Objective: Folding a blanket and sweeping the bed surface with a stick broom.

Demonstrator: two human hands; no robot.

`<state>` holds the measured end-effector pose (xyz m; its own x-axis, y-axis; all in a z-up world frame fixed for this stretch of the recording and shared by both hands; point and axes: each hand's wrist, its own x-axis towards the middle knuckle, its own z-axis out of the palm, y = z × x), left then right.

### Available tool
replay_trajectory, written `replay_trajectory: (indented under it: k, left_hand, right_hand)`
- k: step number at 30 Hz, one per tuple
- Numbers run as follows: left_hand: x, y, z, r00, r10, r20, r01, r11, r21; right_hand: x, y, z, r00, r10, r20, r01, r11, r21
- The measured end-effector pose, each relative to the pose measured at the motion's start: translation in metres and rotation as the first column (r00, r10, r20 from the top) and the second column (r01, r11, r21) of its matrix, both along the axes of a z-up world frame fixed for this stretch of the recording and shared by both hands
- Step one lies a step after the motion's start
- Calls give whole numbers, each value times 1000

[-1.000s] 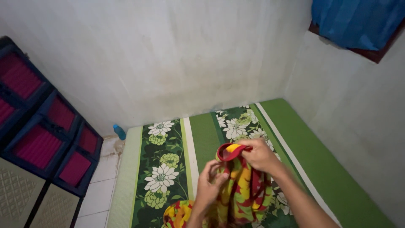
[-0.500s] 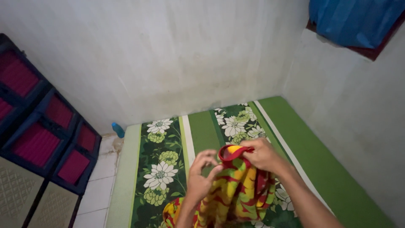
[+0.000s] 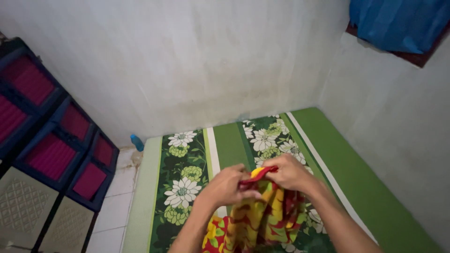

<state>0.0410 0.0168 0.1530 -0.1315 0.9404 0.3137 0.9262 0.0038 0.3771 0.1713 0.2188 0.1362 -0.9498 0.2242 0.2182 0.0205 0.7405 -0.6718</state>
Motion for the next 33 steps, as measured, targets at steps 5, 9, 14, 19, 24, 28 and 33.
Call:
replay_trajectory:
  k: [5,9,14,19,24,28,33]
  left_hand:
    - [-16,9,35,962,107,250,-101,994,-37]
    - [-7,20,83,959,42,280,-159,899,408]
    - [-36,48,76,903,-5,430,-225,846,483]
    - [-77,53,80,963,29,267,-84,977,195]
    - [-136,80,54,993,95,74,-114,943,313]
    - [-130,100,63,972,111,207,-192,882,431]
    - [-126,96,77,722,-9,692,-255,926,278]
  right_hand:
    - [-3,11,7,992,-19,-121,15,999,-32]
    - [-8,14,56,894,-103,-437,143,988,59]
    - [-28,20,83,874,-167,-457,247,962,120]
    - [-48,38,85,924,-117,-365,159,983,87]
    - [-70,37,96,962,-162,-221,186,978,96]
    - [-89,39,100,953,-235,-191,240,971,1]
    - [-96,61,96,945,-162,-284,148,986,-70]
